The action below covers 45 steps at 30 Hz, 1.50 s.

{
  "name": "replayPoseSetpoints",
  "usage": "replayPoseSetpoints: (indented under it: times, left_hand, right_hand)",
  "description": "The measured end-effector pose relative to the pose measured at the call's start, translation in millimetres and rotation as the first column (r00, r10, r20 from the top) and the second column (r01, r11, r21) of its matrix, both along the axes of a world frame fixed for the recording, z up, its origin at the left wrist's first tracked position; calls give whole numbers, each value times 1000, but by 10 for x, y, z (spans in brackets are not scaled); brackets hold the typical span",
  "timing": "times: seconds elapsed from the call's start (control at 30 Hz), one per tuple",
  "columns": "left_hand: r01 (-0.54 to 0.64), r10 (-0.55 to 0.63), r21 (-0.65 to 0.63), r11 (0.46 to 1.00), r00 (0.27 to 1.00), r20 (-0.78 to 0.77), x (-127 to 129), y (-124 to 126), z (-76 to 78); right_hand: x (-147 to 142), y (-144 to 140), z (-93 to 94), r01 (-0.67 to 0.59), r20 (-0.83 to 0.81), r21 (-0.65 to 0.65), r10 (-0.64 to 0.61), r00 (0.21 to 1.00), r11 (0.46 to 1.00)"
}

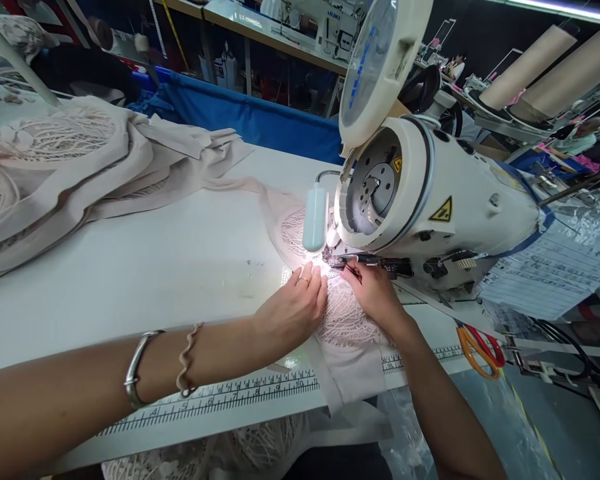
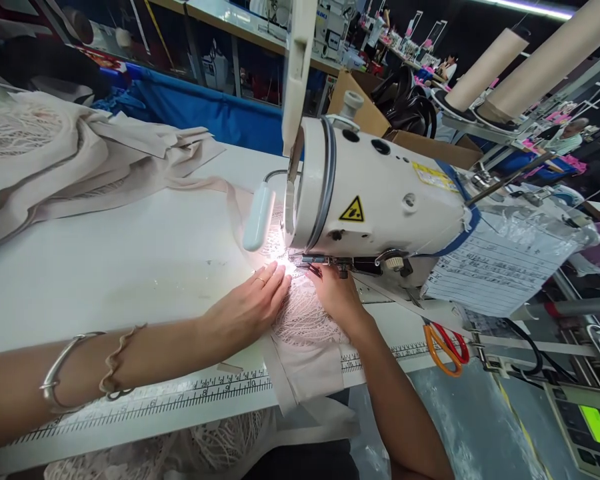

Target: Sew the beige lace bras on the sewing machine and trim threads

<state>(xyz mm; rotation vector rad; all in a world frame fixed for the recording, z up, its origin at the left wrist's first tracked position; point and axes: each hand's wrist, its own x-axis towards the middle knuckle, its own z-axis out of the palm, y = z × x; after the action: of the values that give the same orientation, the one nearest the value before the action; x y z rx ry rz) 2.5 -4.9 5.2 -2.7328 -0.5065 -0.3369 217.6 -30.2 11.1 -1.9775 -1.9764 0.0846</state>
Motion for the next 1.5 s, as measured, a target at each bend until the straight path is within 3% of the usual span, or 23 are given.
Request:
replayPoseSetpoints:
  times: [0.1, 0.27, 0.37, 0.5, 0.67, 1.03, 1.3, 1.43, 1.5]
  left_hand:
    - [1, -1, -12, 1000, 1000, 14, -1, 7, 28]
    - [4, -3, -63, 998, 1000, 22, 0, 30, 54]
    - [5, -1, -68, 998, 998, 56, 1, 35, 15]
    - [6, -1, -64, 998, 996, 85, -9, 43, -29]
    - [32, -29, -67, 997, 998, 51, -43, 94, -18]
    - [168, -146, -191, 967, 982, 122, -135, 395, 80]
    - [285, -252, -308, 908, 957, 143, -234, 804, 240]
    - [220, -160, -295, 930, 964, 214, -175, 686, 248]
    - [235, -128, -374, 897, 949, 289, -133, 527, 207]
  right_hand:
    - [-16, 3, -43, 57, 65, 76, -62, 996, 996]
    - [2, -26, 15, 54, 184, -5, -52, 982, 999]
    - [52, -65, 67, -72, 215, 31, 64, 975, 997]
    - [69, -122, 135, -294, 255, 32, 276, 927, 955]
    - [35, -138, 164, -324, 334, 11, 302, 893, 946]
    - [2, -93, 121, -307, 309, -2, 293, 905, 952]
    - [-29, -107, 107, -351, 215, 82, 327, 920, 933]
    - [-36, -104, 90, -358, 122, 98, 345, 931, 929]
    - [-29, -98, 68, -365, 70, 107, 359, 931, 925]
